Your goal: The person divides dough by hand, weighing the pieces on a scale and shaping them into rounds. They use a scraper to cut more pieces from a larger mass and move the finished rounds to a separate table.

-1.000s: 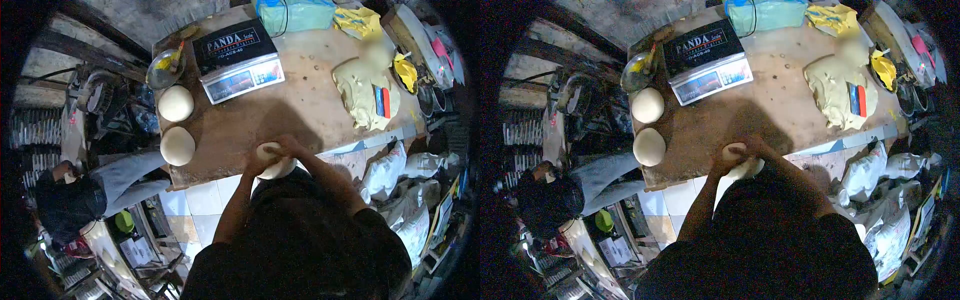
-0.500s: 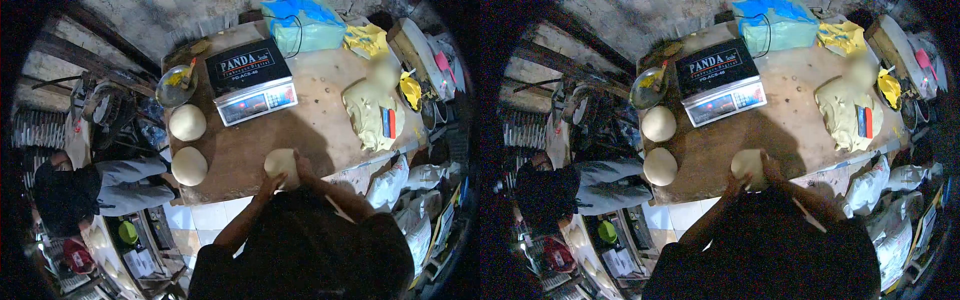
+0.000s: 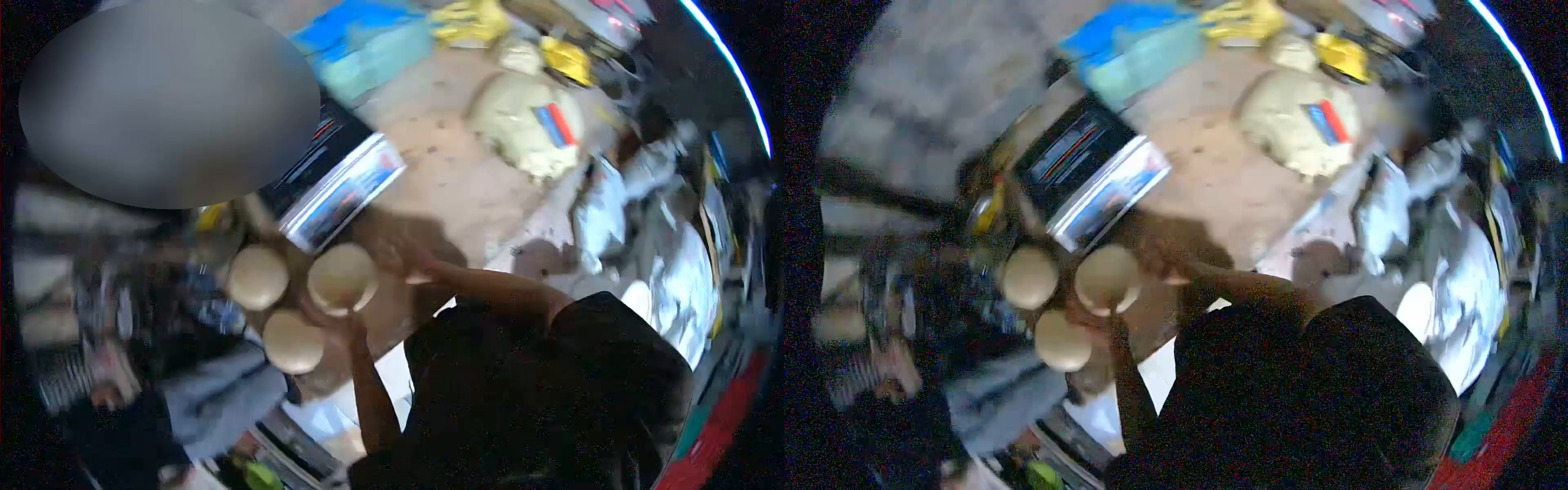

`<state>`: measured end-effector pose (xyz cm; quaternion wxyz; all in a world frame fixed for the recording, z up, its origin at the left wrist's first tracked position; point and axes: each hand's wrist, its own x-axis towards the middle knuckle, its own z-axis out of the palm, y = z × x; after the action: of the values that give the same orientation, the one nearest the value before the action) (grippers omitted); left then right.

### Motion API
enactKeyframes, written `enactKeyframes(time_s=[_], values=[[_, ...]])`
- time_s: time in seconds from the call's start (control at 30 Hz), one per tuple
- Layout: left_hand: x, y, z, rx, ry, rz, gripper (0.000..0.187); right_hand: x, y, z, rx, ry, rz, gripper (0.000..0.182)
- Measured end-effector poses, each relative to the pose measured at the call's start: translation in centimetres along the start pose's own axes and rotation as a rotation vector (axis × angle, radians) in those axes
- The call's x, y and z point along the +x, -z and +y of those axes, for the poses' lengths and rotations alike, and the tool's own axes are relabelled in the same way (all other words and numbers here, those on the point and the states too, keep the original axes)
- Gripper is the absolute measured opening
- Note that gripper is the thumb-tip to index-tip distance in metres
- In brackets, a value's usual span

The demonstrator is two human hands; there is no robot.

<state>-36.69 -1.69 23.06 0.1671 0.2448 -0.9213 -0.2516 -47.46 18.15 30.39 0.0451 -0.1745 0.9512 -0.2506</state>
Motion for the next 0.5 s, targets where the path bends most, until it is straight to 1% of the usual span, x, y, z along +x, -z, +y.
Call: enactKeyframes(time_s=[0.03, 0.07, 0.1, 0.13, 0.17, 0.2, 0.23, 0.27, 0.3, 0.33, 0.37, 0.4, 0.43, 0.47, 0.5], values=[[-1.0, -0.4, 2.1, 0.037, -0.171, 0.027, 0.091, -5.4, -0.7, 8.7, 0.07, 0.151, 0.148, 0.026], [-1.6, -2.4, 2.8, 0.12, -0.293, 0.053, 0.096, -6.2, 0.1, 13.8, 0.056, 0.114, 0.181, 0.026], [-2.1, -4.1, 3.3, 0.214, -0.405, 0.093, 0.1, -6.4, 1.8, 19.6, 0.14, -0.025, 0.015, 0.022], [-1.7, -4.2, 2.9, 0.21, -0.425, 0.097, 0.1, -6.4, 3.4, 23.6, 0.231, -0.148, -0.159, 0.02], [-0.9, -3.8, 2.7, 0.255, -0.393, -0.008, 0.102, -7.2, 7.8, 24.3, -0.106, -0.19, 0.242, 0.021], [-0.1, -3.5, 2.7, 0.304, -0.358, -0.115, 0.104, -6.4, 9.9, 31.0, 0.185, -0.258, 0.368, 0.02], [1.1, -2.8, 2.2, 0.31, -0.374, -0.113, 0.104, -6.1, 17.5, 30.9, 0.286, -0.458, 0.397, 0.019], [2.6, -1.6, 1.4, 0.334, -0.415, -0.079, 0.092, -5.5, 19.8, 36.9, -0.016, -0.423, 0.594, 0.025], [4.1, -0.6, 1.4, 0.358, -0.455, -0.042, 0.081, -4.8, 23.1, 40.5, -0.087, -0.495, 0.659, 0.023], [4.7, -0.1, 3.5, 0.38, -0.497, 0.001, 0.069, -4.4, 26.1, 43.6, -0.092, -0.64, 0.514, 0.024], [4.0, 0.5, 9.4, 0.42, -0.243, 0.257, 0.064, -3.8, 26.5, 46.4, -0.087, -0.64, 0.532, 0.024], [3.8, 0.1, 12.8, 0.389, -0.223, 0.306, 0.062, -3.0, 26.2, 49.4, -0.177, -0.707, 0.34, 0.028], [3.7, -0.4, 15.7, 0.362, -0.208, 0.348, 0.061, -2.7, 26.8, 50.6, -0.259, -0.776, 0.139, 0.032], [3.1, -2.0, 18.5, 0.221, -0.299, 0.31, 0.056, -2.9, 26.8, 51.2, -0.183, -0.769, 0.147, 0.035], [2.6, -4.3, 21.9, -0.008, -0.449, 0.34, 0.056, -3.2, 27.2, 50.2, -0.112, -0.754, 0.151, 0.038]])
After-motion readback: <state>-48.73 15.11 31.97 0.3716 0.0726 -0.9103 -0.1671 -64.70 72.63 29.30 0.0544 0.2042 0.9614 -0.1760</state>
